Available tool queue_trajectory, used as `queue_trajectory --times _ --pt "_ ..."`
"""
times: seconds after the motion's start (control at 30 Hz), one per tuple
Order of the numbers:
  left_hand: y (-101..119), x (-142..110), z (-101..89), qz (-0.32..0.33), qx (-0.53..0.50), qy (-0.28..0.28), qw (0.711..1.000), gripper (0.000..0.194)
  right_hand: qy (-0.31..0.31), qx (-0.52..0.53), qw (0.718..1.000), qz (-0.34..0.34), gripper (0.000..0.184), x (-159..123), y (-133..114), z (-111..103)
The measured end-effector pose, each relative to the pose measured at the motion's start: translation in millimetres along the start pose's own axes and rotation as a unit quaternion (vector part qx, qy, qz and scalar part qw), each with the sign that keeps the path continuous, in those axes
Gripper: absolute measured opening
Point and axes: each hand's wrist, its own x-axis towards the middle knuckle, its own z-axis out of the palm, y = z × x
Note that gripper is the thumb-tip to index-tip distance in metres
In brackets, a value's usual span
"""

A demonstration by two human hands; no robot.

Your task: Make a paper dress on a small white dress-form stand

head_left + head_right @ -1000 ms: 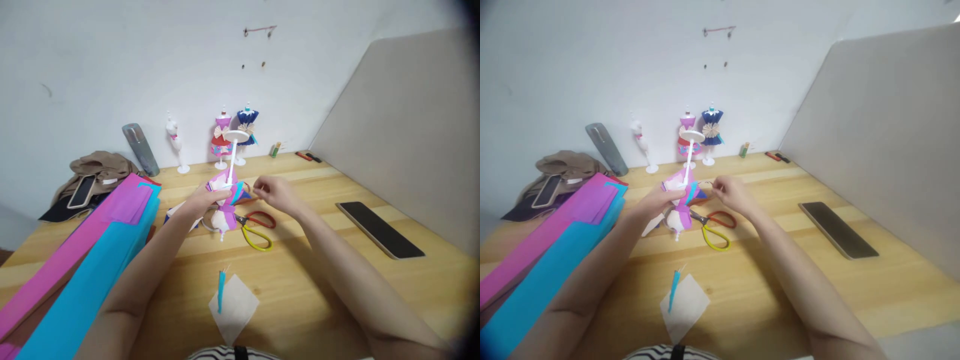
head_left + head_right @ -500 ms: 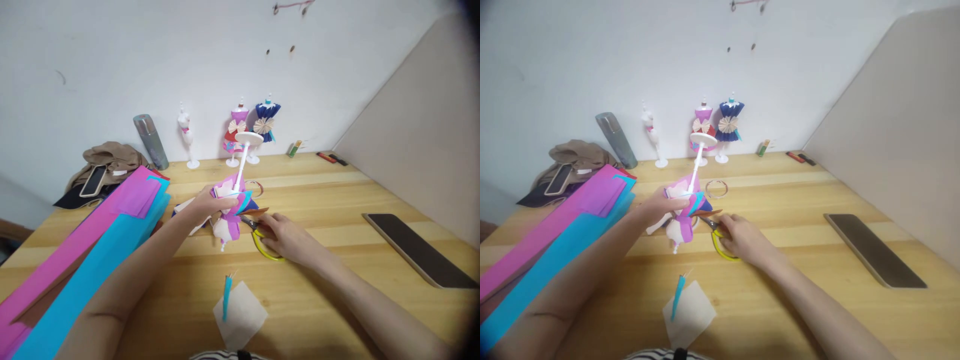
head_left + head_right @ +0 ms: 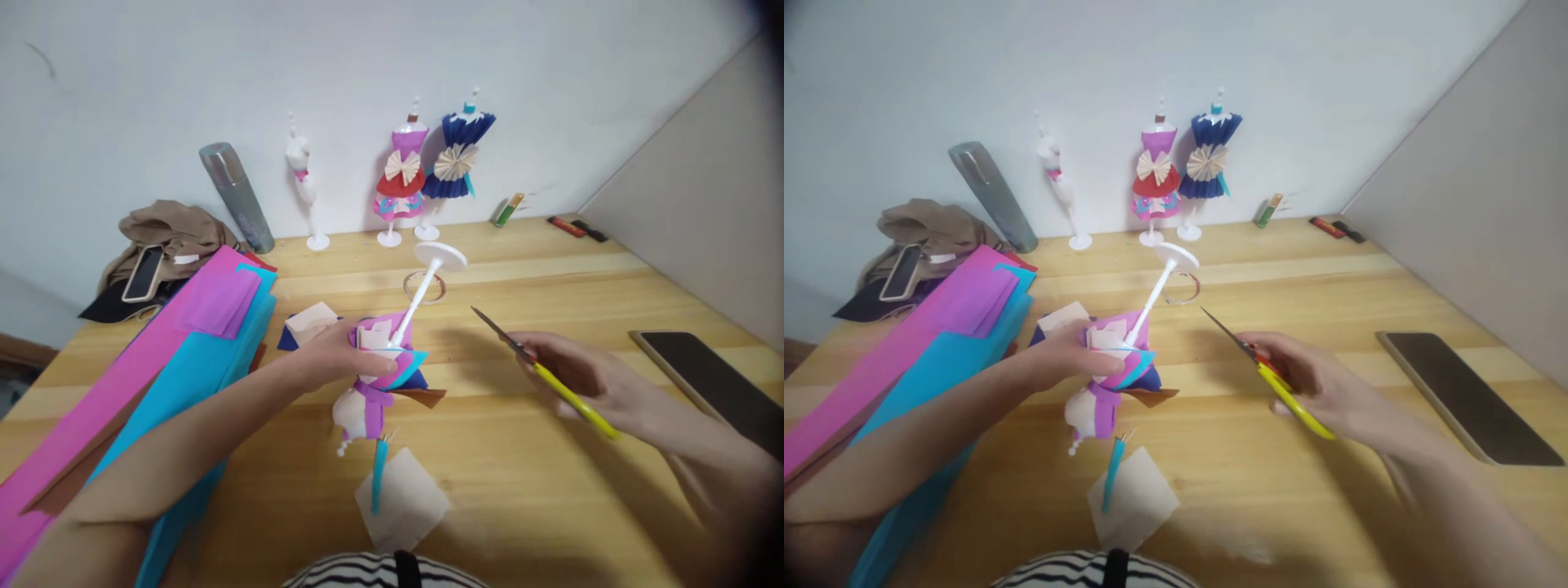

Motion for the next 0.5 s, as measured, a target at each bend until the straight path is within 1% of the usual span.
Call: queue_trajectory --times 0.03,0.1,0.13,0.2,0.27,0.33,0.5 --pt "1 -1 2.2 -0.013 0.011 0.006 1.0 0.033 -0.011 -0.008 1.0 -0.012 0.069 -4 -6 1" --pt "2 -3 8.0 -0.039 0.031 0.015 0.999 0.033 -0.049 -0.042 0.997 -0.034 0.056 -8 -23 7" --pt "3 -3 11.3 -0.046 0.034 0.016 0.998 0.035 -0.055 -0.071 0.995 -0.048 0.048 -8 -34 12" --pt "4 -4 18.1 -0.055 0.028 0.004 0.998 0.038 -0.064 -0.13 0.983 -0.113 0.036 -5 -52 22" --pt "4 -5 23.6 -0.061 0.02 -0.017 0.998 0.042 -0.068 -0.164 0.969 -0.172 0.037 -1 -64 30" --pt "4 -6 27.2 -0.07 0.019 -0.028 0.997 0.045 -0.071 -0.193 0.957 -0.207 0.039 1 -68 32" --pt "1 -6 29.9 -0.09 0.034 -0.043 0.994 0.04 -0.087 -0.269 0.934 -0.221 0.036 -4 -62 31"
